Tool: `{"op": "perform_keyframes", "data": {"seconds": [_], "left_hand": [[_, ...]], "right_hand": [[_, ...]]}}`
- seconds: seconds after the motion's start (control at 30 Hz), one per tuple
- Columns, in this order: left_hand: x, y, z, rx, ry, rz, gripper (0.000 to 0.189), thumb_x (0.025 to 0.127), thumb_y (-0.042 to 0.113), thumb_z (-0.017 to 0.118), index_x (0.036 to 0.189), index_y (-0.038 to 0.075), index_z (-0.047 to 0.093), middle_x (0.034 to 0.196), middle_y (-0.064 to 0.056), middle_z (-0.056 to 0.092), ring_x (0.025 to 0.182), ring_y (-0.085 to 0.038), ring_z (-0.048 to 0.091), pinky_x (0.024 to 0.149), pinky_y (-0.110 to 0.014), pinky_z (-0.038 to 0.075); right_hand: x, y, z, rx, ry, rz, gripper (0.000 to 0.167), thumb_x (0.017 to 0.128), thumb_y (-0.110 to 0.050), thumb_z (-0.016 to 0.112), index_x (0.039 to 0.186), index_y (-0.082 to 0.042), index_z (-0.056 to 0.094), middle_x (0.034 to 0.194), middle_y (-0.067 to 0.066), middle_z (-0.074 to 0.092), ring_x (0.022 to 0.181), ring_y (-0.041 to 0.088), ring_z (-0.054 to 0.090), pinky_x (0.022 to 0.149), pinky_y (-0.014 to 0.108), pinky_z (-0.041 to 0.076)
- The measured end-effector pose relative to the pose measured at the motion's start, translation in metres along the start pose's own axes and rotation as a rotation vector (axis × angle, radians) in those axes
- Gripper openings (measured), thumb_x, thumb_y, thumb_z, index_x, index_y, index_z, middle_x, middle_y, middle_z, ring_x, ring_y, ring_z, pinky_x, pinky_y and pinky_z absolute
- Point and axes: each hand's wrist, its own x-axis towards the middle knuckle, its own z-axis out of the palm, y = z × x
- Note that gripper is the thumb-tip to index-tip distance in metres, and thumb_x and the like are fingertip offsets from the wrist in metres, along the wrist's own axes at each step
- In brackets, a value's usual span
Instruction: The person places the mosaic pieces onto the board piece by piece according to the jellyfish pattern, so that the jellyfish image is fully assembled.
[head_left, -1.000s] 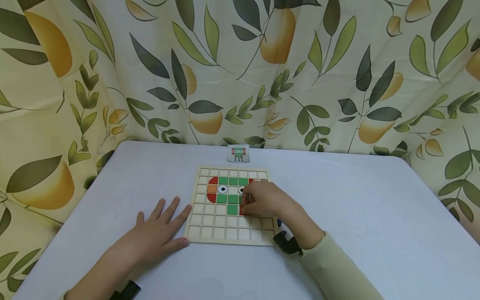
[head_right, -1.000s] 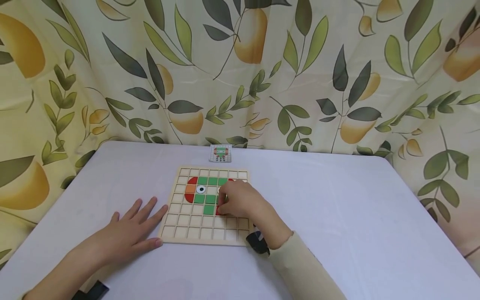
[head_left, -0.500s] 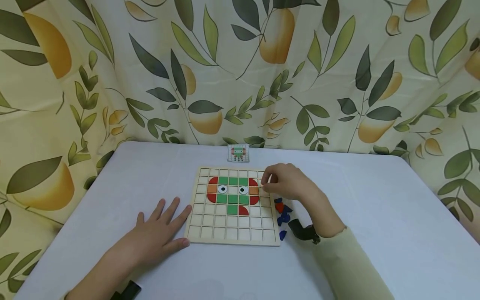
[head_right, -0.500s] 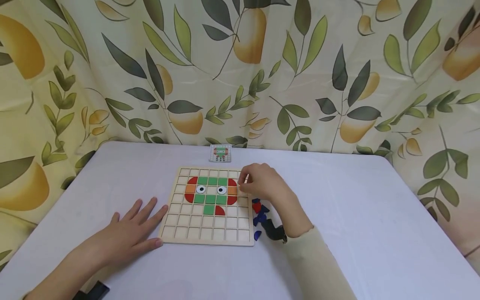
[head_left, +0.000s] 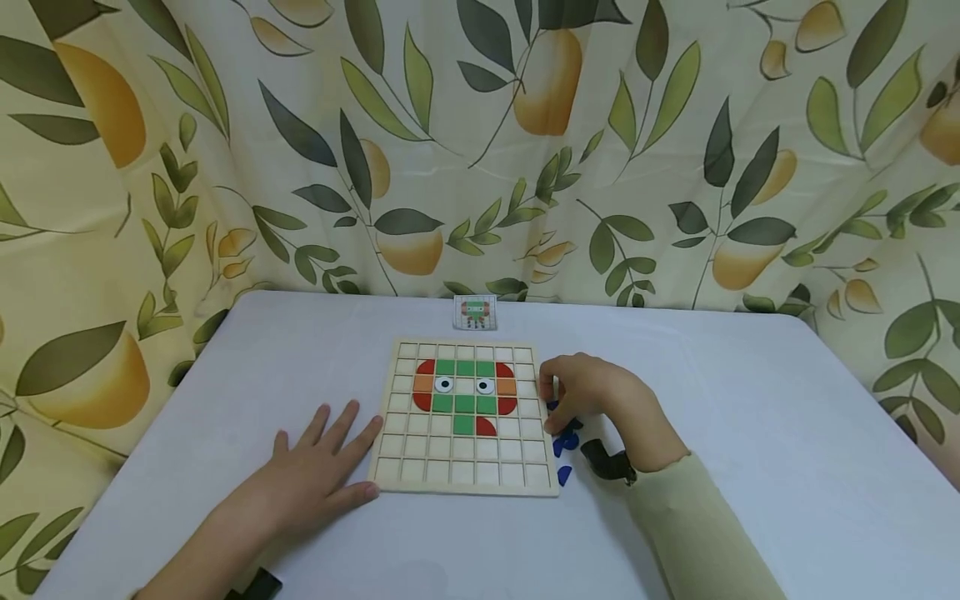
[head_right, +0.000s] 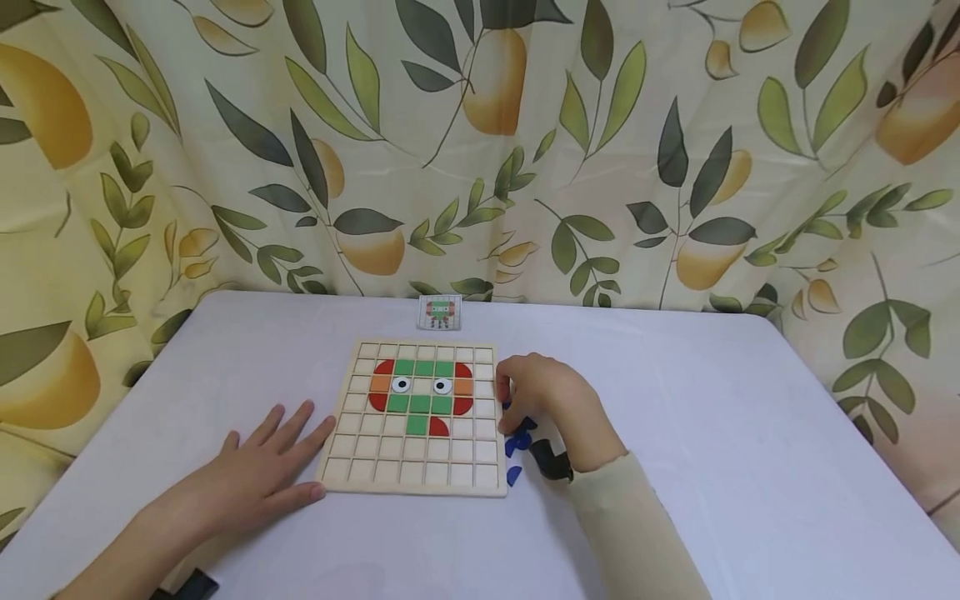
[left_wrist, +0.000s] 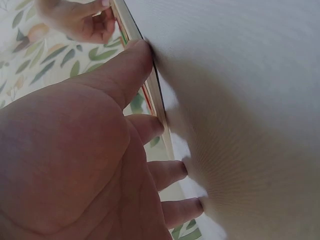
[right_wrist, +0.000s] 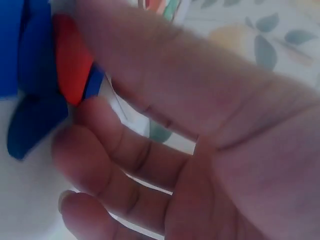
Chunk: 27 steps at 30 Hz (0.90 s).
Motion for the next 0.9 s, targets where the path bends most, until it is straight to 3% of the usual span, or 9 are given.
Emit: {"op": "perform_keyframes", "data": {"seconds": [0.2,0.37,0.6,0.77,0.9], "left_hand": [[-0.003,0.001,0.003,-0.014,0.000,-0.001,0.083,0.091,0.067,0.054,0.158,0.026,0.031,0.166,-0.015,0.019,0.148,-0.052,0.013,0.098,-0.086,0.014],[-0.005,0.001,0.003,-0.012,0.009,-0.001,0.082,0.091,0.067,0.055,0.158,0.025,0.031,0.165,-0.015,0.020,0.148,-0.052,0.014,0.098,-0.085,0.014],[-0.006,0.002,0.001,-0.012,0.003,-0.006,0.082,0.091,0.066,0.055,0.158,0.026,0.031,0.166,-0.014,0.019,0.149,-0.051,0.013,0.099,-0.085,0.014],[-0.005,0.002,0.000,-0.013,-0.007,-0.013,0.082,0.090,0.066,0.056,0.158,0.026,0.031,0.166,-0.013,0.019,0.149,-0.051,0.012,0.099,-0.085,0.014],[-0.004,0.001,0.001,-0.009,-0.007,-0.010,0.082,0.091,0.066,0.056,0.158,0.026,0.031,0.166,-0.013,0.019,0.149,-0.051,0.012,0.099,-0.085,0.014]], "right_hand": [[-0.001,0.002,0.002,-0.022,0.041,0.041,0.031,0.072,-0.024,0.090,0.090,-0.017,0.065,0.090,0.005,0.061,0.089,0.024,0.054,0.071,0.038,0.046],[0.001,0.000,0.004,0.017,0.018,0.013,0.029,0.073,-0.018,0.087,0.089,-0.016,0.064,0.090,0.006,0.060,0.087,0.023,0.055,0.068,0.036,0.046],[0.002,0.002,-0.001,0.279,-0.068,-0.214,0.021,0.078,-0.001,0.077,0.088,-0.007,0.060,0.077,0.007,0.056,0.068,0.021,0.057,0.060,0.031,0.049],[0.007,-0.002,0.000,0.366,-0.041,-0.421,0.016,0.083,0.000,0.071,0.093,-0.006,0.061,0.088,0.005,0.057,0.083,0.022,0.056,0.069,0.032,0.050],[0.010,-0.010,0.005,0.419,-0.034,-0.509,0.012,0.087,0.000,0.069,0.096,-0.005,0.062,0.092,0.006,0.062,0.087,0.024,0.059,0.075,0.034,0.053]]}}
